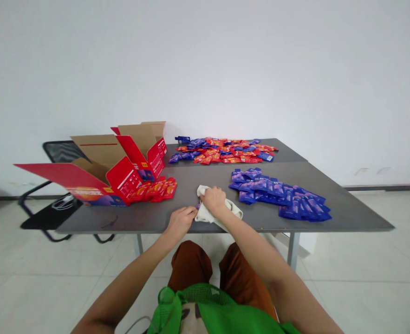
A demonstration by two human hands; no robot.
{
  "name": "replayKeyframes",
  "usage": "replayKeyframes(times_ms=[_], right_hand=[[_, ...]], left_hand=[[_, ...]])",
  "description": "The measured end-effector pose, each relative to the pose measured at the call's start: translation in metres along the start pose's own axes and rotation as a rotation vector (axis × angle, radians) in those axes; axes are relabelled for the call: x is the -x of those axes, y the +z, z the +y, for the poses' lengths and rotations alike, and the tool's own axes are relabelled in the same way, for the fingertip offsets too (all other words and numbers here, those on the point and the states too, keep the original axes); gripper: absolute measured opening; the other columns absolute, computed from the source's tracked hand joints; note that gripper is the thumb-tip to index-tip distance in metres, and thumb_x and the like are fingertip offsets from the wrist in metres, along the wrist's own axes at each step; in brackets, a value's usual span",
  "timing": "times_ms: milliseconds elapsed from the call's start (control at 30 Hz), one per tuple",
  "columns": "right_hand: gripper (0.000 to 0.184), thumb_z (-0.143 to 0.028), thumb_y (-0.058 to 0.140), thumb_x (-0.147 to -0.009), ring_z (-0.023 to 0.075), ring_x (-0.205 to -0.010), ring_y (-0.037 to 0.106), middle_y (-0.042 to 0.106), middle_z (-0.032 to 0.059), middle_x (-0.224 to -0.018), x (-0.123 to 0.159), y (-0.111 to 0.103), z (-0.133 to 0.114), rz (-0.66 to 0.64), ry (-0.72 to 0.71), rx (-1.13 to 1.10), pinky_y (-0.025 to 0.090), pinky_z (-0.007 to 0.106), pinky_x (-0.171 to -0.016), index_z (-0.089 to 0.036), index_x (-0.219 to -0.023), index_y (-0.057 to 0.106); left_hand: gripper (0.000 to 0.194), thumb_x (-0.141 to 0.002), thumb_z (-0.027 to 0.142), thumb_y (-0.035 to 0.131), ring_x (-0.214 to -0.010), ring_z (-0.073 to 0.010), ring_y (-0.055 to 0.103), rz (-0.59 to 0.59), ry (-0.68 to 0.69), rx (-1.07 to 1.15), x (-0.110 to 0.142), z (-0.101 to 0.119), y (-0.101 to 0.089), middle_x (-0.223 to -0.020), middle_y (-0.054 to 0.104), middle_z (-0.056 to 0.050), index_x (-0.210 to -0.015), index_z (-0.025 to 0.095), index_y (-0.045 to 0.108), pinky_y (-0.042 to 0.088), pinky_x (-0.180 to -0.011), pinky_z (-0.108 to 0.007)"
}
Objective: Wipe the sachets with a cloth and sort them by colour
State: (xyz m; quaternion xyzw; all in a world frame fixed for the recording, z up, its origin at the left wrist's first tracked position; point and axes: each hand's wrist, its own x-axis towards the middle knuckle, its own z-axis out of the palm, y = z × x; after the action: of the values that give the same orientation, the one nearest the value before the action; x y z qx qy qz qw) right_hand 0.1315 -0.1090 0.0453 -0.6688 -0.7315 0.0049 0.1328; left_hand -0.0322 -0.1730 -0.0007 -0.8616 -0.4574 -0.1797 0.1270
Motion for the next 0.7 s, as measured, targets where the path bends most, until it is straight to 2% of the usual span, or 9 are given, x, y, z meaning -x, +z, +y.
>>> replayKeyframes(times_ms=[100,167,233,300,367,400,500,567,700], right_hand=[[0.037,-0.039,0.05,-0.088,0.0281,-0.1,0.056,0.059,0.0218,-0.106,-0.013,-0.004,0.007,-0.007,0.037,0.026,0.046,0.034,-0.077,-0.01,-0.102,0.067],[0.033,-0.034,0.049,-0.089,0.0294,-0.102,0.053,0.058,0.0219,-0.108,-0.004,-0.002,0.004,0.002,0.037,0.042,0.046,0.036,-0.076,-0.01,-0.1,0.067],[0.029,-0.031,0.048,-0.089,0.0292,-0.103,0.051,0.057,0.0194,-0.108,0.015,0.004,-0.004,0.027,-0.033,0.053,0.046,0.037,-0.076,-0.012,-0.097,0.068],[0.027,-0.033,0.05,-0.088,0.0273,-0.103,0.049,0.056,0.0158,-0.11,0.034,0.012,-0.013,0.064,-0.22,0.049,0.045,0.036,-0.077,-0.017,-0.1,0.067],[0.028,-0.039,0.05,-0.087,0.0248,-0.101,0.051,0.054,0.0122,-0.113,0.042,0.018,-0.017,0.04,-0.349,0.023,0.046,0.033,-0.077,-0.023,-0.104,0.066],[0.031,-0.043,0.049,-0.087,0.024,-0.1,0.052,0.054,0.0114,-0.113,0.041,0.018,-0.016,0.012,-0.351,0.014,0.046,0.033,-0.076,-0.024,-0.104,0.066],[0.044,-0.054,0.042,-0.088,0.0242,-0.095,0.056,0.056,0.0131,-0.108,0.021,0.012,-0.002,-0.049,-0.164,0.029,0.046,0.034,-0.076,-0.02,-0.101,0.068],[0.048,-0.054,0.04,-0.089,0.0255,-0.096,0.057,0.056,0.0155,-0.109,0.004,0.005,0.01,-0.039,-0.023,0.051,0.046,0.035,-0.078,-0.017,-0.101,0.068],[0.042,-0.049,0.042,-0.09,0.0274,-0.102,0.054,0.053,0.0174,-0.113,-0.001,-0.001,0.021,-0.011,0.026,0.065,0.046,0.035,-0.077,-0.017,-0.104,0.067]], left_hand=[[0.033,-0.087,0.011,0.045,-0.092,-0.0158,0.06,0.001,-0.195,-0.014,0.006,0.004,0.001,-0.113,0.066,-0.001,-0.109,0.024,0.066,0.047,-0.078,-0.026],[0.037,-0.087,0.009,0.044,-0.096,-0.0163,0.06,0.01,-0.298,-0.021,0.008,0.007,0.001,-0.118,0.064,0.001,-0.112,0.026,0.065,0.048,-0.079,-0.027],[0.036,-0.087,0.009,0.044,-0.096,-0.0169,0.059,-0.007,-0.339,-0.018,0.008,0.007,0.0,-0.118,0.064,0.002,-0.11,0.026,0.065,0.048,-0.078,-0.027],[0.032,-0.086,0.012,0.046,-0.095,-0.018,0.058,-0.037,-0.332,-0.014,0.006,0.006,-0.002,-0.117,0.065,0.001,-0.106,0.025,0.067,0.048,-0.075,-0.028],[0.028,-0.087,0.014,0.048,-0.094,-0.0189,0.058,-0.056,-0.308,-0.005,0.003,0.004,-0.004,-0.115,0.066,-0.001,-0.102,0.023,0.068,0.048,-0.074,-0.028],[0.026,-0.087,0.016,0.048,-0.094,-0.0187,0.057,-0.059,-0.299,0.004,0.001,0.003,-0.006,-0.114,0.066,-0.001,-0.101,0.023,0.069,0.047,-0.074,-0.028],[0.025,-0.087,0.016,0.048,-0.093,-0.0165,0.056,-0.063,-0.289,0.043,-0.001,0.002,-0.009,-0.113,0.066,0.001,-0.101,0.024,0.067,0.047,-0.075,-0.027],[0.026,-0.088,0.015,0.048,-0.091,-0.0153,0.055,-0.066,-0.28,0.057,0.0,0.002,-0.009,-0.113,0.066,0.002,-0.102,0.025,0.066,0.047,-0.076,-0.026],[0.027,-0.09,0.017,0.046,-0.093,-0.0146,0.056,-0.007,-0.257,0.059,0.005,0.002,-0.005,-0.116,0.066,0.003,-0.105,0.026,0.067,0.047,-0.078,-0.026]])
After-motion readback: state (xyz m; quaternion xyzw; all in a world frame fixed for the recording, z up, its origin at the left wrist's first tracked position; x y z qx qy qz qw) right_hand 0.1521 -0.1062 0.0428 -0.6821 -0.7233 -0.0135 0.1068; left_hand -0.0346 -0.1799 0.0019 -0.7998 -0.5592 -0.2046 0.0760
